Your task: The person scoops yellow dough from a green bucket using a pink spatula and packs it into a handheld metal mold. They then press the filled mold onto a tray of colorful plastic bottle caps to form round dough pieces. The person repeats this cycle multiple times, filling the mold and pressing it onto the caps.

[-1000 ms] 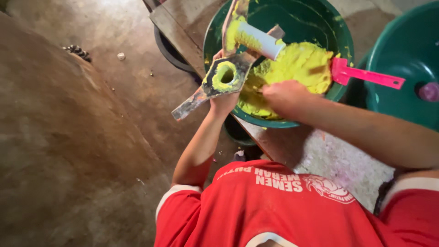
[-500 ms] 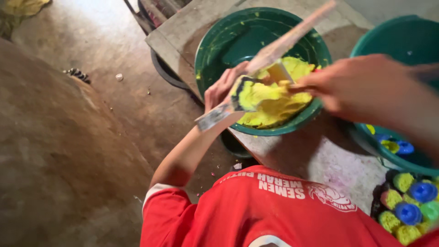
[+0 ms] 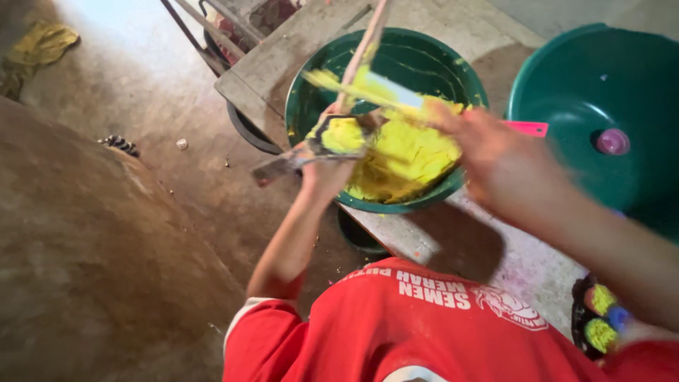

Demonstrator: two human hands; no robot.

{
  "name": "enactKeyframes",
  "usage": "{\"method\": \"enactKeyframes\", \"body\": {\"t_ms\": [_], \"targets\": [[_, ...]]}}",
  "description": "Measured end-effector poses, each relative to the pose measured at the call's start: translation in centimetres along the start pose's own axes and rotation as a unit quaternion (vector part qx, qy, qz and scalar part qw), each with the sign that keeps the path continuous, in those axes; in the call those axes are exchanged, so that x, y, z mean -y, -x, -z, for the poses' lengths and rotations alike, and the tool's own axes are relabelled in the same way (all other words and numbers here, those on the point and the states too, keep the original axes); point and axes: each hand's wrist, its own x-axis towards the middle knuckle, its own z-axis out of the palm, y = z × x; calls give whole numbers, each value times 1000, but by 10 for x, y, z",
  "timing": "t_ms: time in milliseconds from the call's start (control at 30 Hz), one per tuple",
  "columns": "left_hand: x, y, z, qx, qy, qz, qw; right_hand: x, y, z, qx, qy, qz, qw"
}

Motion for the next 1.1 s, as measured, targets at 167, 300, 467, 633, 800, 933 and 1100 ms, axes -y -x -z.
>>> {"method": "enactKeyframes", "body": {"t_ms": [167,300,467,633,800,933,1100], "targets": [[44,25,-24,-54,168,18,984,13,11,-94,-45,-104,0,994],[90,20,17,-101,202,159,961,-8,54,-99,-36,-180,-51,982],[74,23,-10,-63,275,22,959,-34,26,-120,65,-590,-213,776],[42,22,-19,-65,209,5,976,-34,18,-152,128,-756,-250,592],[34,11,23,-107,154,-7,982,-42,52,-135,181,-621,-277,711],[18,2,10,-67,249,-28,966,-26,43,-129,-41,-397,-137,907],[2,-15,18,-103,-391,-111,908,9,41,-136,-87,-299,-47,949]]}}
